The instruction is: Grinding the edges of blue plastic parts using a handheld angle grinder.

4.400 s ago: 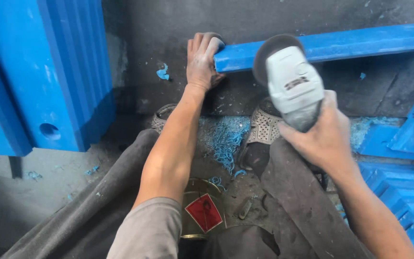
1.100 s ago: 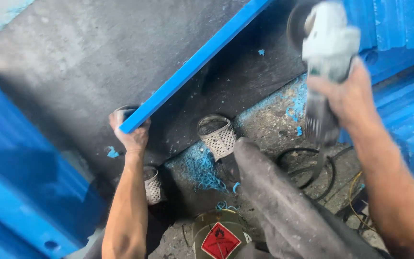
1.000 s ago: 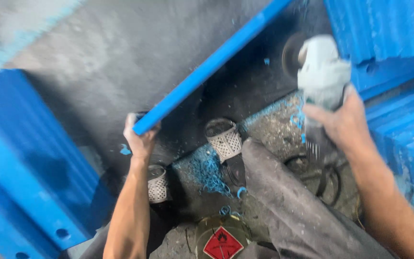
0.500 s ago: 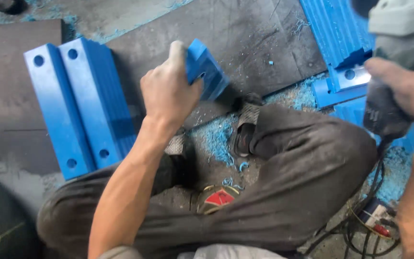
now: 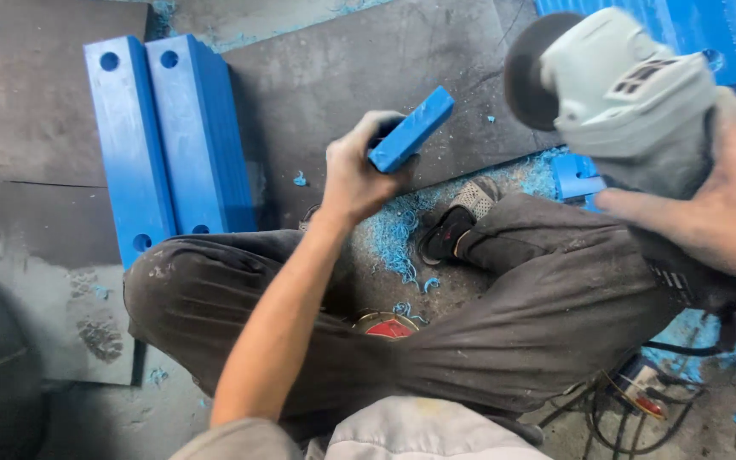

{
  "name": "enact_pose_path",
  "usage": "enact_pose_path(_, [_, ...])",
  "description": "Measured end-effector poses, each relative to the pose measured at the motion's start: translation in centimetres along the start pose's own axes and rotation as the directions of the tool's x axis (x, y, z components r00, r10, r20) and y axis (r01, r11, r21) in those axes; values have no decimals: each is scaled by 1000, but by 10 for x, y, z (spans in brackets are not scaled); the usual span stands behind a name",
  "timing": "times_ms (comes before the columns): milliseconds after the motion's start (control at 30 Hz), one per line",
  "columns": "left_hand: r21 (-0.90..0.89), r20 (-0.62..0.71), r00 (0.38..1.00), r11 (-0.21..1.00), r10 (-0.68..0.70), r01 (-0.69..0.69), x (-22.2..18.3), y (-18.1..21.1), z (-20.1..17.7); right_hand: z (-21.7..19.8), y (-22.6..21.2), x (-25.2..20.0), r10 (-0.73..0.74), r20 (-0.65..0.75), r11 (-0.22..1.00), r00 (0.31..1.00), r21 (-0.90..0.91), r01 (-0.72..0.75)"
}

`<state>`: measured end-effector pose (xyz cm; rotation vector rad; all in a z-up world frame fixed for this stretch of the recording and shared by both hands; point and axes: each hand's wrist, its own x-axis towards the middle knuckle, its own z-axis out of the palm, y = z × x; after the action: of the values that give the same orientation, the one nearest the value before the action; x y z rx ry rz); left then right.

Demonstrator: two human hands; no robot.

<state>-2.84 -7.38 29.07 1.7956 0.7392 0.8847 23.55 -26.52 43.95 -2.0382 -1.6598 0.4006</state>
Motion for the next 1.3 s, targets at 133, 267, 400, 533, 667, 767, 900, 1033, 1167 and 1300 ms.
enact_pose_path(133, [57, -174, 951, 967, 255, -249, -18, -32, 28, 5, -41, 12, 109, 119, 976, 987, -201, -83])
enact_pose_path(267, [-61, -115, 990, 995, 77, -84, -17, -34, 30, 18, -59, 24, 252, 270, 911, 929, -391, -133])
enact_pose_path(400, [-131, -59, 997, 990, 49, -56, -17, -41, 29, 29, -85, 40, 292, 363, 860, 885, -504, -78])
enact_pose_path(533, [-102, -79, 994, 992, 70, -78, -17, -54, 33, 36, -86, 50, 311, 413, 854, 856, -516, -62])
enact_pose_path(667, [-115, -101, 994, 992, 42, -54, -11, -40, 24, 37, -69, 57, 275, 330, 852, 903, -518, -70])
enact_pose_path(767, [-144, -120, 991, 987, 56, -73, -6, -37, 21, 34, -66, 59, 264, 298, 862, 917, -500, -86])
enact_pose_path(900, [-113, -65, 997, 993, 28, -35, -11, -53, 28, 40, -95, 58, 257, 383, 867, 887, -496, -37])
enact_pose_path(1033, [-148, -106, 994, 989, 14, -30, -9, -52, 23, 44, -100, 67, 281, 391, 839, 876, -543, -26])
enact_pose_path(1167, [-142, -75, 997, 990, 10, -21, -5, -47, 22, 41, -97, 67, 206, 340, 890, 918, -454, -31])
enact_pose_path(1300, [-151, -57, 997, 987, 43, -51, -9, -54, 26, 43, -100, 71, 261, 378, 859, 888, -511, -34])
